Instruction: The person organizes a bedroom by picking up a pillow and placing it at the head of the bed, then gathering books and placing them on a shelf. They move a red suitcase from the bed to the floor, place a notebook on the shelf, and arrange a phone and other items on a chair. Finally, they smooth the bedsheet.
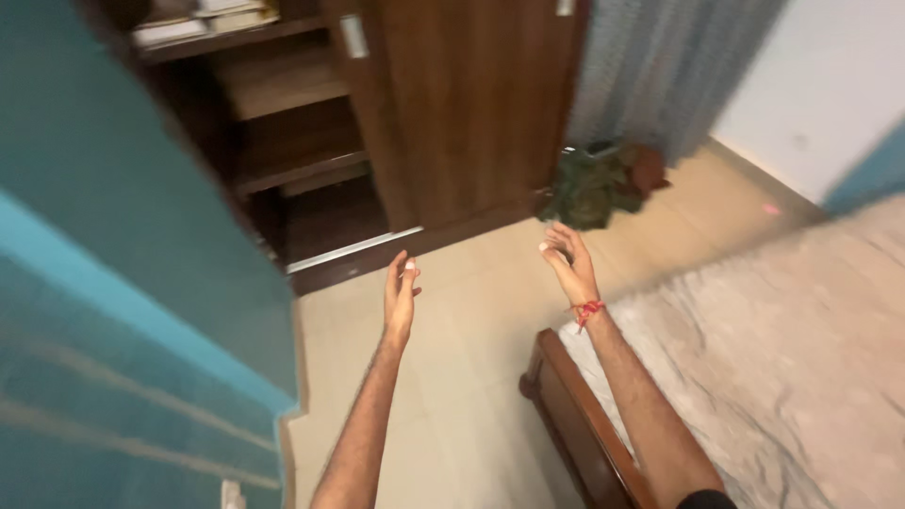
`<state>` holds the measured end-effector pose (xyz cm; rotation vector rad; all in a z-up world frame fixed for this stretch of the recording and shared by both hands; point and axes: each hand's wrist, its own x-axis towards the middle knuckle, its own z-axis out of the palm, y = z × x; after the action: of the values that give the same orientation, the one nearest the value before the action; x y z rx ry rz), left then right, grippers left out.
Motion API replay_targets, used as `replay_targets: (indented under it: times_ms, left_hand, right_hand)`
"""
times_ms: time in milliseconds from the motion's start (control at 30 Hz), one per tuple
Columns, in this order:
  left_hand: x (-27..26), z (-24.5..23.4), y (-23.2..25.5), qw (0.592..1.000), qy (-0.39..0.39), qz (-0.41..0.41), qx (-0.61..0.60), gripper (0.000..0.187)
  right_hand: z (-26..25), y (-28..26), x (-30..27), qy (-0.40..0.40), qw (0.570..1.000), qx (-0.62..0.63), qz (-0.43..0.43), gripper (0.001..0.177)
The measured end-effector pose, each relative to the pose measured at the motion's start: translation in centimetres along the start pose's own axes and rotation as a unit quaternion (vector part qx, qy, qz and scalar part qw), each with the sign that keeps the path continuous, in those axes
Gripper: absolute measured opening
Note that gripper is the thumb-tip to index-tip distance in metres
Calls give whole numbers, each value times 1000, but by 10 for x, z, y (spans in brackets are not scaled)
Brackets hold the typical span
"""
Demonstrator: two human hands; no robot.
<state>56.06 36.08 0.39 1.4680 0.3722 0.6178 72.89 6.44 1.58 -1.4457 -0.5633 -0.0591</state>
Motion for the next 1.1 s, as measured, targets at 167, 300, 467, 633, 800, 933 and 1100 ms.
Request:
replay_targets:
  times_ms: [167,300,467,633,800,933,1100]
  left_hand:
    - [25,63,-4,995,-103,-10,-11,63]
    - [29,121,-9,981,-192,-3,-26,63]
    - [9,187,-17,954,-298,-15,-40,63]
    - [-24,253,-24,921,-385,-23,-53,63]
    - [-70,316,-31,883,-459,-49,-84,63]
    - [-118,357,-25,855,-508,-48,-89,61]
    - [-191,401,-18,830,-551,-53,-70,60]
  right_hand:
    - [-54,-8,-23,78,996,-22,-41,56]
    - [-98,-27,-59,155,986,-57,-28,57]
    - [-148,-55,-117,264,959,-100,15,57]
    - [-192,-84,-175,343,929,-141,6,57]
    - [-221,-113,-244,419,891,-173,13,58]
    - [-247,-142,-300,466,861,-202,13,60]
    - [-276,-172,-369,524,827,-201,26,59]
